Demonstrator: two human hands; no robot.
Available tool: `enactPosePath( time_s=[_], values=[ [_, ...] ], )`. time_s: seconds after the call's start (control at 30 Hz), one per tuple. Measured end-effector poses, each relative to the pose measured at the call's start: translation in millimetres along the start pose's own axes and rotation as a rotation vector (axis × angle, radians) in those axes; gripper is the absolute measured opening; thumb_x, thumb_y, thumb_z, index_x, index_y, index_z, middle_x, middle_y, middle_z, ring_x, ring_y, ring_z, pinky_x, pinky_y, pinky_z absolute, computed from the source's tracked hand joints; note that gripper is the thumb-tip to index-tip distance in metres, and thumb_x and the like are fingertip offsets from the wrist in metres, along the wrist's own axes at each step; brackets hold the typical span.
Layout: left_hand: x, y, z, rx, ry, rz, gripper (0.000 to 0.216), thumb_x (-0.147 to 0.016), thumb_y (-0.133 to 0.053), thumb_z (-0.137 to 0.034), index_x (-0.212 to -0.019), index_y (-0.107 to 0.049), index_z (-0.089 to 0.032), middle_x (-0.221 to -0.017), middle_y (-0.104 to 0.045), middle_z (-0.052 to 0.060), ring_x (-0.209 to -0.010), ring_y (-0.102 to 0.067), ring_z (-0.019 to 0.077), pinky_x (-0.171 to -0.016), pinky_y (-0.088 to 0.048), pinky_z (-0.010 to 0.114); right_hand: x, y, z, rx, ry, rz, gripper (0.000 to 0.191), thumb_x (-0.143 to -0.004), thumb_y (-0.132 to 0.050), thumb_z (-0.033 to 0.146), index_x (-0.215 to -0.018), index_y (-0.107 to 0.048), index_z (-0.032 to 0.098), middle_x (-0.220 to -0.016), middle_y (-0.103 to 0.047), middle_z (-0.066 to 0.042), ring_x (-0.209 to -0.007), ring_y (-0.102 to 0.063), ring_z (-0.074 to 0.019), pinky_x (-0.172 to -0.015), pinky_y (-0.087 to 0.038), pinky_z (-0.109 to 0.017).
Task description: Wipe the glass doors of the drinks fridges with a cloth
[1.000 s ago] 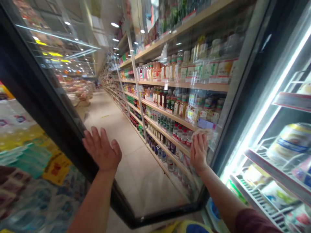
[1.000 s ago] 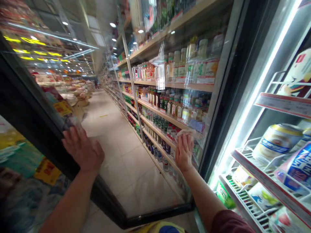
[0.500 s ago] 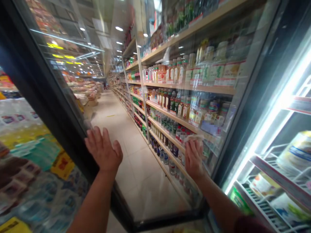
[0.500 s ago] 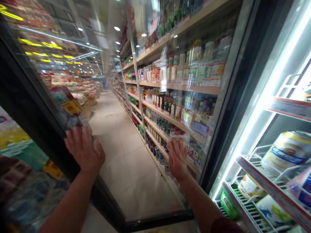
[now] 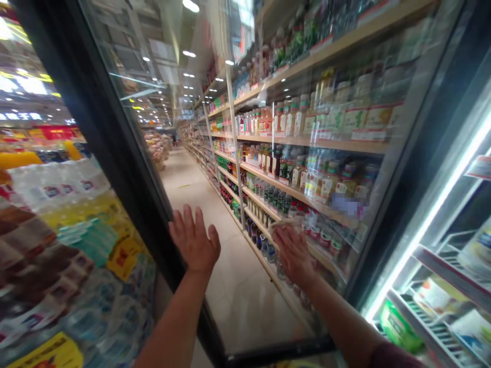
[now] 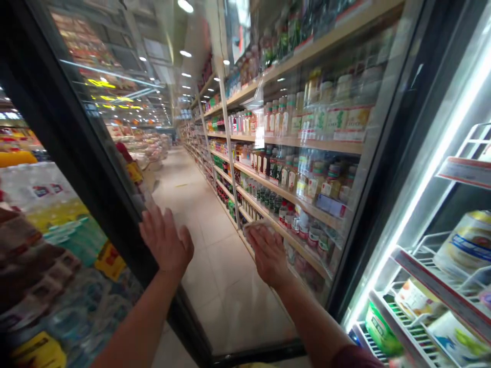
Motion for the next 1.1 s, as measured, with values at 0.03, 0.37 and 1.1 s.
enactPosePath(
  time_s=[0.03,0.37,1.1],
  values=[
    [0.5,0.3,0.4,0.0,0.013,0.014,0.059,-0.099,-0.049,-0.034,-0.151,-0.053,-0.007,-0.163,-0.042,0.025,-0.163,-0.017,0.0362,-0.131,-0.015,0.066,-6.9,-1.1,0.9,-0.001,0.006,-0.002,0.066,-0.1,-0.045,0.01,-0.165,-0.039,0.025,-0.143,-0.069,-0.002,-0.159,-0.034,-0.0138,-0.139,-0.015,-0.035],
    [3.5,1.7,-0.7,-0.031,-0.047,0.013,0.057,-0.103,-0.049,-0.033,-0.155,-0.05,-0.008,-0.164,-0.04,0.025,-0.163,-0.015,0.0368,-0.13,-0.017,0.066,-32.3,-11.8,28.3,-0.016,-0.085,0.007,0.056,-0.103,-0.044,0.009,-0.158,-0.049,0.018,-0.148,-0.065,-0.008,-0.162,-0.027,-0.0168,-0.139,-0.012,-0.04],
    [-0.6,-21.8,8.9,0.06,0.043,0.09,0.062,-0.102,-0.046,-0.037,-0.154,-0.048,-0.005,-0.167,-0.035,0.026,-0.165,-0.008,0.0358,-0.131,-0.008,0.066,-75.7,-8.5,-12.9,0.067,-0.191,-0.109,0.052,-0.102,-0.044,0.011,-0.153,-0.053,0.017,-0.155,-0.058,-0.011,-0.162,-0.028,-0.0194,-0.137,-0.018,-0.045]
  ],
)
Point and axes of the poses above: each hand's wrist, its own x-axis away from the middle knuckle, its own y-axis out of the back of the hand, z = x × y, the point moved 6 cm from there along -x, towards the middle knuckle
